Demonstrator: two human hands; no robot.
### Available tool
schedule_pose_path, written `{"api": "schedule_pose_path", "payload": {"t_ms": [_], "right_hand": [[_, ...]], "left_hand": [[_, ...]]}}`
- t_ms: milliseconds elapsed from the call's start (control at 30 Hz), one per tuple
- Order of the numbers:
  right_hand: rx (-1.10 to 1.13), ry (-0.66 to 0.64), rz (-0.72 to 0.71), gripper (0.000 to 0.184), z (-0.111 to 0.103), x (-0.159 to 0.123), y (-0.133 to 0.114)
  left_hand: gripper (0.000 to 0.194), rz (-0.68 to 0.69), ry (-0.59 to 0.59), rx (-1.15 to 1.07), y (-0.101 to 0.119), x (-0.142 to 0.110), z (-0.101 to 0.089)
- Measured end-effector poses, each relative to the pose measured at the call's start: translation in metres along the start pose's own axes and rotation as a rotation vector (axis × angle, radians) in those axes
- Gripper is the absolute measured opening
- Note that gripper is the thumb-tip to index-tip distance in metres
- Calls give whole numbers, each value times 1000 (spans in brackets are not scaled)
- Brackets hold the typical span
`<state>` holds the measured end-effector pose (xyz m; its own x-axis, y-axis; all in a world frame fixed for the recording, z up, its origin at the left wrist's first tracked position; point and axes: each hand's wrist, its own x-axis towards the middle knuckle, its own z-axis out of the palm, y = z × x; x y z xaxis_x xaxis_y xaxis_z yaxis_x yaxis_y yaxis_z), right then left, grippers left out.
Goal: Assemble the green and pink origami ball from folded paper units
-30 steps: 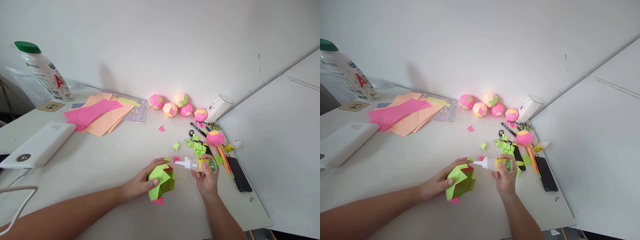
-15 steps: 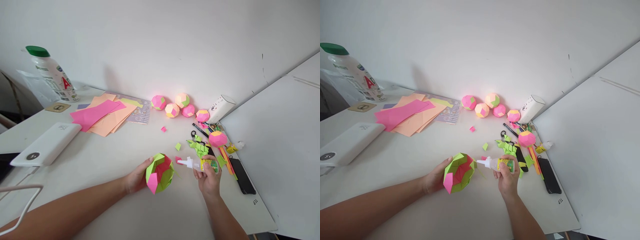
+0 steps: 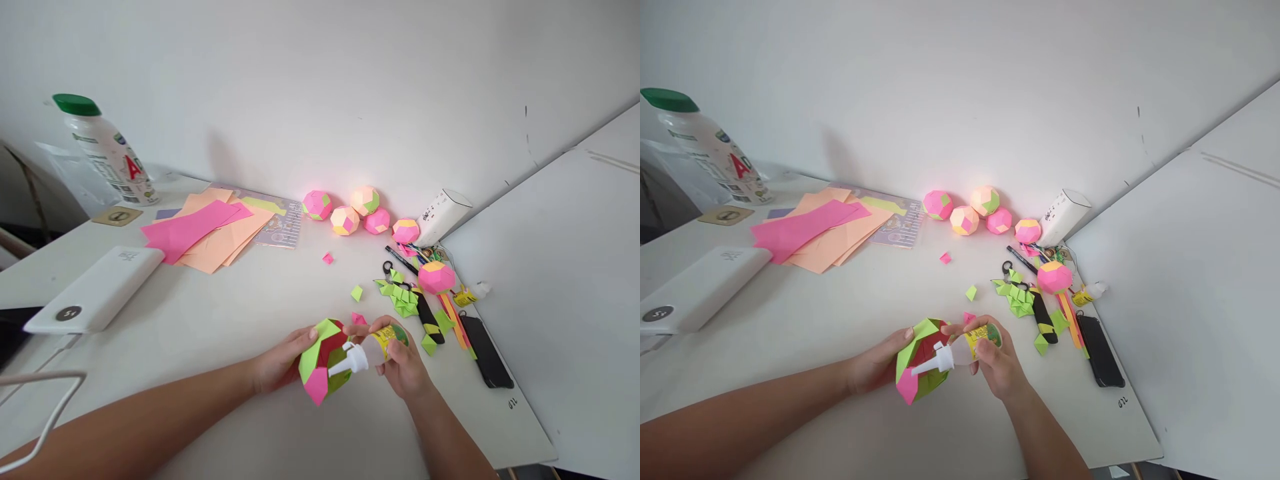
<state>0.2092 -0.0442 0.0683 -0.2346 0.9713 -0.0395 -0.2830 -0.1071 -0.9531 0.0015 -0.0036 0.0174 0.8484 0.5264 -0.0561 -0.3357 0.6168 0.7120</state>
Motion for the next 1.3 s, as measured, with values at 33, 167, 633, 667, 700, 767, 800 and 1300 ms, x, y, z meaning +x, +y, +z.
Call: {"api": "schedule_pose_path", "payload": {"t_ms": [33,167,633,667,700,767,800,1300], "right_hand": [[-17,-7,5,30,0,-1,2],[-14,-63,28,29,2,-2,3],[-40,-100,68,31,-3,-6,10],[-29,-106,72,30,-2,-6,10],[-15,-114,76,29,-2,-6,10],[2,-131,79,28,-1,-5,9],[0,-133,75,28,-1,-6,9],[-149,-136,46,30,0,-6,5]], "left_hand": [[54,16,3,18,0,0,1],[58,74,-17,82,-2,-1,4],[71,83,77,257,-11,-5,-3],[71,87,75,271,-10,-5,-2],[71,92,73,285,-9,-5,-1],[70,99,68,308,-8,-5,0],[69,102,69,317,-8,-5,0],[66,137,61,332,-11,-5,-1]]}}
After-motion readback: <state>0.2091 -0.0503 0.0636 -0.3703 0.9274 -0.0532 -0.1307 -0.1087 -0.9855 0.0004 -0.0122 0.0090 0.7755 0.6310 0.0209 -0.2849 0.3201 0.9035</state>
